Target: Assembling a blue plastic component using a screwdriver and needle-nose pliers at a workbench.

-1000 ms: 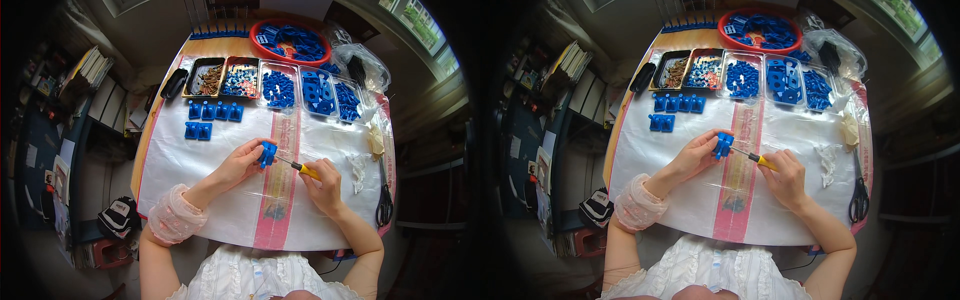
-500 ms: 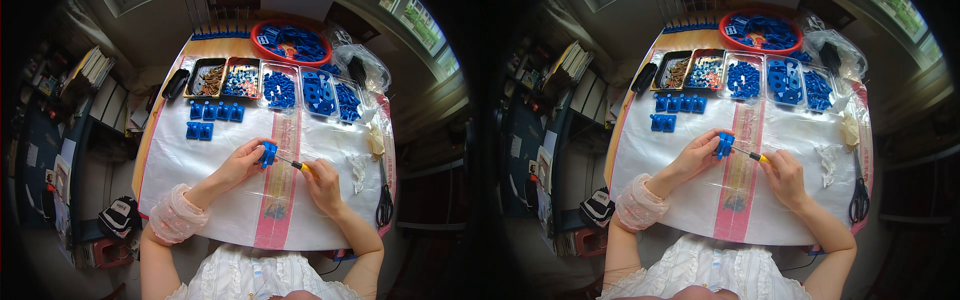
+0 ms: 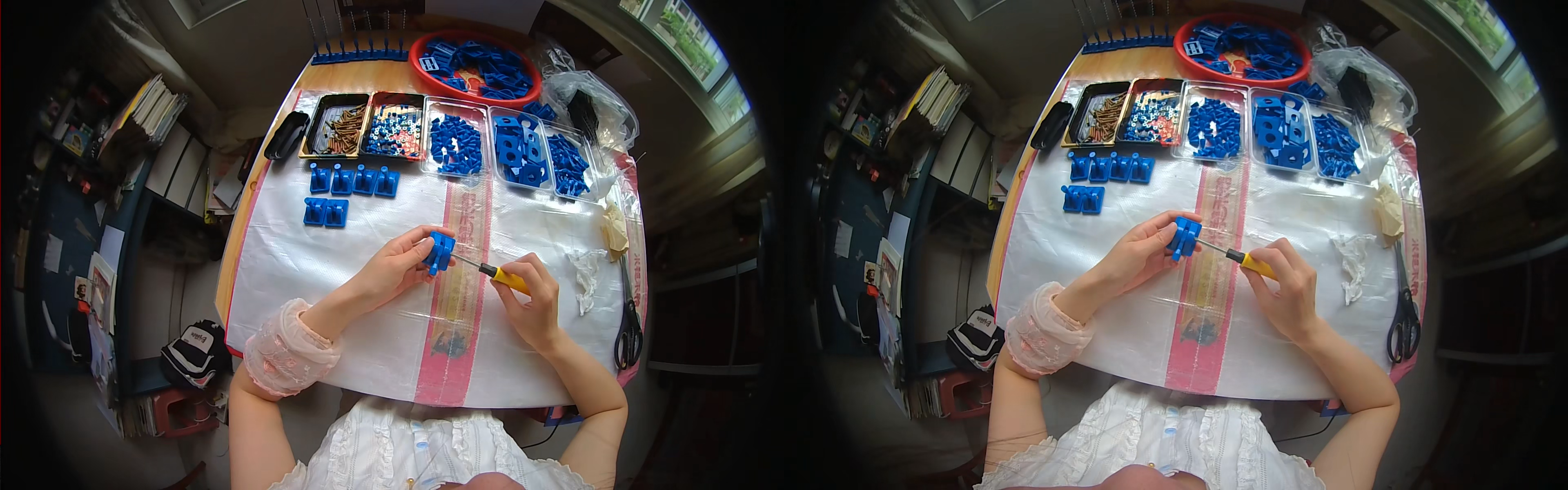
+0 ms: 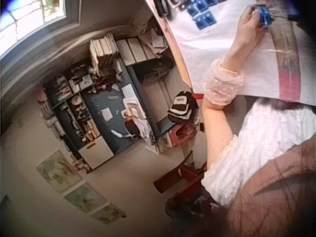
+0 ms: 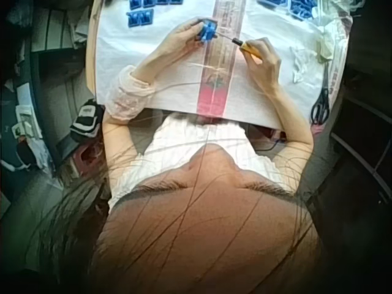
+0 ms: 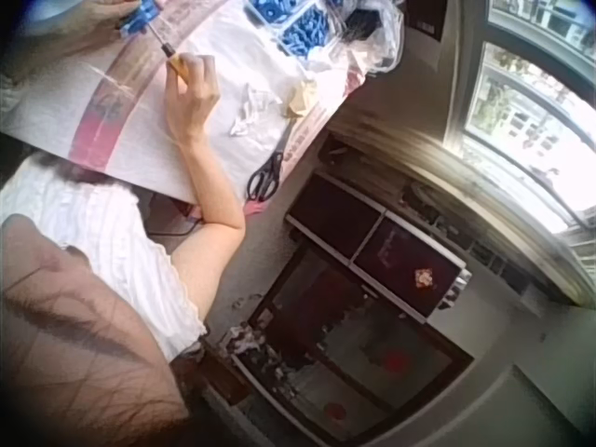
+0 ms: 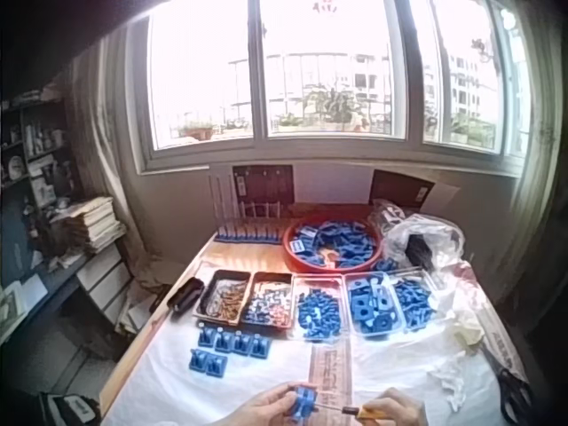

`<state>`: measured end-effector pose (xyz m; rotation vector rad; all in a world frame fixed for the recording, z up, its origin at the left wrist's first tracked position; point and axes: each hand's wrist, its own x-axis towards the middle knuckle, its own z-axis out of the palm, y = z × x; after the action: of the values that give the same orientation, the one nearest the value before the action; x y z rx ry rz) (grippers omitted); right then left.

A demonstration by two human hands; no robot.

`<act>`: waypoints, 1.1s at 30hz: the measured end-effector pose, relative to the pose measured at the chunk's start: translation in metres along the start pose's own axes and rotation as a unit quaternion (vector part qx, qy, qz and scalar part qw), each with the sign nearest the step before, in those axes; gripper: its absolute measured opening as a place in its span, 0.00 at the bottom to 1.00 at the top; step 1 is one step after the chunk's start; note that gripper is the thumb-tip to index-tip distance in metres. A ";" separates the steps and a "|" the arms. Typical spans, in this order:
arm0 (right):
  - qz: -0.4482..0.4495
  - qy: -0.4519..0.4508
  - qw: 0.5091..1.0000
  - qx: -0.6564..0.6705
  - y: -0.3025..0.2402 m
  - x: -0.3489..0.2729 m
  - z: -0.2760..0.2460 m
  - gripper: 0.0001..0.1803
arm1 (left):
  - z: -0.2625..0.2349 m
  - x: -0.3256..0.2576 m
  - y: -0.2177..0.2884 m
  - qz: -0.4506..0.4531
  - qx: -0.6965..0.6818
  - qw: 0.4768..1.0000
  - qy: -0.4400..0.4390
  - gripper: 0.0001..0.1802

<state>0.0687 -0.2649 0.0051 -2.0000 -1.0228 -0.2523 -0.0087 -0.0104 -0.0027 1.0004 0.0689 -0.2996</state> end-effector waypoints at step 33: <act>0.036 -0.043 0.997 0.049 -0.002 0.000 -0.001 0.14 | -0.002 0.001 0.002 -0.010 -0.027 1.000 0.010 0.21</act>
<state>0.0677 -0.2651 0.0072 -1.9674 -0.9952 -0.0772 -0.0066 -0.0083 -0.0021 0.9487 0.1047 -0.3045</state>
